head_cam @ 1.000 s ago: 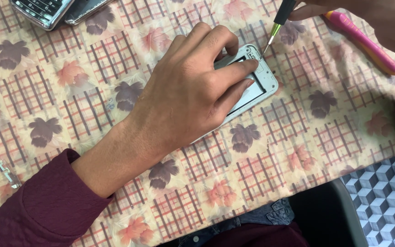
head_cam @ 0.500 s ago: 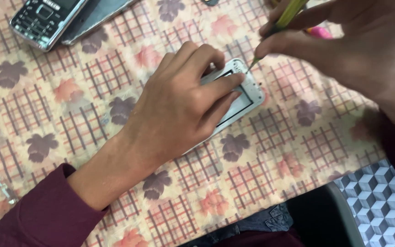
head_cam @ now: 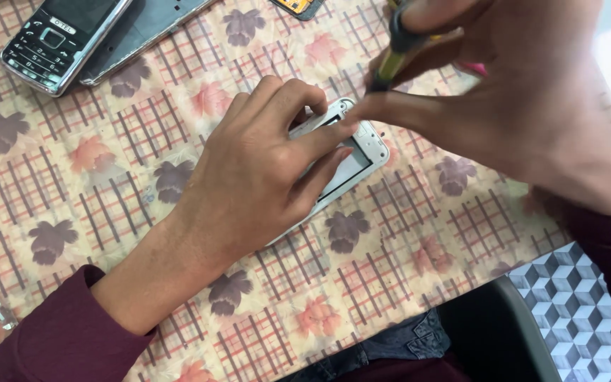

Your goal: The person uses a screwdriver to remove screws from the back of a white smartphone. They systematically unscrew fasteners around the perimeter and near the camera module, then set the screwdriver down.

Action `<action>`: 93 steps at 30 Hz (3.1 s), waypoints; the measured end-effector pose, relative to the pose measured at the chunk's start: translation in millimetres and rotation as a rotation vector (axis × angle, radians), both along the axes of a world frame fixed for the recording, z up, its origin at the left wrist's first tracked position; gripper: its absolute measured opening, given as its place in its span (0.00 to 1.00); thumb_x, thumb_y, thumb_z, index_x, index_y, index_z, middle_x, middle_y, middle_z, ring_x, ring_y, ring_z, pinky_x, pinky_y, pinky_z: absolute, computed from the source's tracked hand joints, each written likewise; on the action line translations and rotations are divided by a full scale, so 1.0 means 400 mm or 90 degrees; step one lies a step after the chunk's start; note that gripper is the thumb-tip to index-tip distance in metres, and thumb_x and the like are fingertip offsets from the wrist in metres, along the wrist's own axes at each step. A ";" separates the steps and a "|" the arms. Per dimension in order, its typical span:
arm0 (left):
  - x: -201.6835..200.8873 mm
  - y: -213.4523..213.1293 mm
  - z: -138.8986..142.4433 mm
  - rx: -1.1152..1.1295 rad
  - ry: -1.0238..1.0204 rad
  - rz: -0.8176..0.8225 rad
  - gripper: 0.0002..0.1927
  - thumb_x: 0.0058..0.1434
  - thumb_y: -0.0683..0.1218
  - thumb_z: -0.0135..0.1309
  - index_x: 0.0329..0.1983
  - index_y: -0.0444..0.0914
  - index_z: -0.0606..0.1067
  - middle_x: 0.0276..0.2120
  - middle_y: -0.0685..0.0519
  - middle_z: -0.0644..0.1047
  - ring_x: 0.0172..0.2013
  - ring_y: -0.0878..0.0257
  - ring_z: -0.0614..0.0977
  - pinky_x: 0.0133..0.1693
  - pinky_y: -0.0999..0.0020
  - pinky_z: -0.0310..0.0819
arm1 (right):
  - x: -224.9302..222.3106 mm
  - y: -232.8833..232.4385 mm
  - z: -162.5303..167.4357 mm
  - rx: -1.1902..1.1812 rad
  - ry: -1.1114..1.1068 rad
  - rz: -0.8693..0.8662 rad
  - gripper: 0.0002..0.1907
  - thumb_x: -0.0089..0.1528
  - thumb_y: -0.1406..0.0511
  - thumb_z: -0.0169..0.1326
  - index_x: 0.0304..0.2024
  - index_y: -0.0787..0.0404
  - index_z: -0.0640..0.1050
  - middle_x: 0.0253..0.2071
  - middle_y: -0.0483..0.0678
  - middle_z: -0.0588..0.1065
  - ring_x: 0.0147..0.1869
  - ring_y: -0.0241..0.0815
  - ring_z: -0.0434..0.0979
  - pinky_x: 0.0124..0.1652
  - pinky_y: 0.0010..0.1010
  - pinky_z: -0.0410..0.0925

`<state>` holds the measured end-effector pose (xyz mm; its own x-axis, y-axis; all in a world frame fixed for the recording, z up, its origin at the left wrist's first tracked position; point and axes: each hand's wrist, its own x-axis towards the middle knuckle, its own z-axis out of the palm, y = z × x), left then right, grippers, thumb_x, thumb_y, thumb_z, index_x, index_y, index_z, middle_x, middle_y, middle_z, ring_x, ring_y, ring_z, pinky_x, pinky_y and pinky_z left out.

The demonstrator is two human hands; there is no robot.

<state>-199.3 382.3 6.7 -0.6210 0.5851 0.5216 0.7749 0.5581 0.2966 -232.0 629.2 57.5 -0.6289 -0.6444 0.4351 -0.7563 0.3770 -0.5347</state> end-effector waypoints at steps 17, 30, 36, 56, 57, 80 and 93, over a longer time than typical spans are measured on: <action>0.075 0.225 0.134 -0.028 -0.002 0.007 0.11 0.64 0.47 0.64 0.46 0.37 0.83 0.43 0.48 0.77 0.45 0.58 0.77 0.44 0.63 0.73 | 0.083 0.221 0.125 -0.027 -0.004 0.002 0.27 0.63 0.75 0.65 0.58 0.68 0.63 0.54 0.61 0.70 0.61 0.53 0.80 0.58 0.40 0.80; 0.212 0.285 0.269 -0.006 -0.011 0.004 0.10 0.65 0.44 0.63 0.48 0.38 0.82 0.43 0.49 0.76 0.45 0.57 0.77 0.45 0.61 0.73 | 0.185 0.305 0.223 -0.026 0.087 0.050 0.26 0.67 0.75 0.65 0.57 0.67 0.61 0.54 0.59 0.71 0.61 0.50 0.81 0.57 0.33 0.82; 0.183 0.290 0.318 -0.008 -0.024 0.008 0.10 0.64 0.44 0.63 0.47 0.38 0.83 0.43 0.49 0.78 0.43 0.58 0.78 0.43 0.61 0.73 | 0.175 0.243 0.342 -0.062 -0.068 0.099 0.21 0.67 0.79 0.57 0.54 0.67 0.59 0.50 0.57 0.73 0.59 0.49 0.84 0.55 0.32 0.85; 0.124 0.174 0.175 -0.013 -0.012 0.013 0.11 0.64 0.46 0.64 0.49 0.41 0.84 0.41 0.50 0.77 0.42 0.58 0.78 0.41 0.63 0.75 | 0.135 0.108 0.235 0.006 0.054 -0.021 0.33 0.59 0.75 0.66 0.54 0.67 0.55 0.51 0.63 0.70 0.56 0.52 0.81 0.53 0.38 0.81; 0.124 0.174 0.172 -0.022 -0.006 0.019 0.12 0.64 0.47 0.64 0.50 0.42 0.84 0.40 0.50 0.77 0.41 0.58 0.78 0.41 0.63 0.75 | 0.135 0.112 0.226 0.031 0.068 0.011 0.35 0.59 0.76 0.66 0.56 0.69 0.54 0.51 0.64 0.70 0.58 0.55 0.80 0.54 0.40 0.80; 0.161 0.141 0.131 0.013 -0.014 0.013 0.10 0.63 0.46 0.63 0.45 0.38 0.83 0.41 0.48 0.78 0.42 0.57 0.79 0.43 0.61 0.75 | 0.176 0.095 0.131 -0.021 0.104 -0.053 0.33 0.62 0.78 0.65 0.53 0.69 0.53 0.52 0.69 0.68 0.54 0.56 0.83 0.49 0.40 0.82; 0.129 0.118 0.097 0.009 -0.023 0.010 0.10 0.64 0.46 0.63 0.47 0.39 0.83 0.43 0.47 0.78 0.44 0.56 0.79 0.44 0.61 0.76 | 0.172 0.186 0.051 -0.034 -0.019 -0.084 0.31 0.59 0.81 0.62 0.59 0.70 0.62 0.49 0.63 0.75 0.57 0.57 0.82 0.53 0.42 0.84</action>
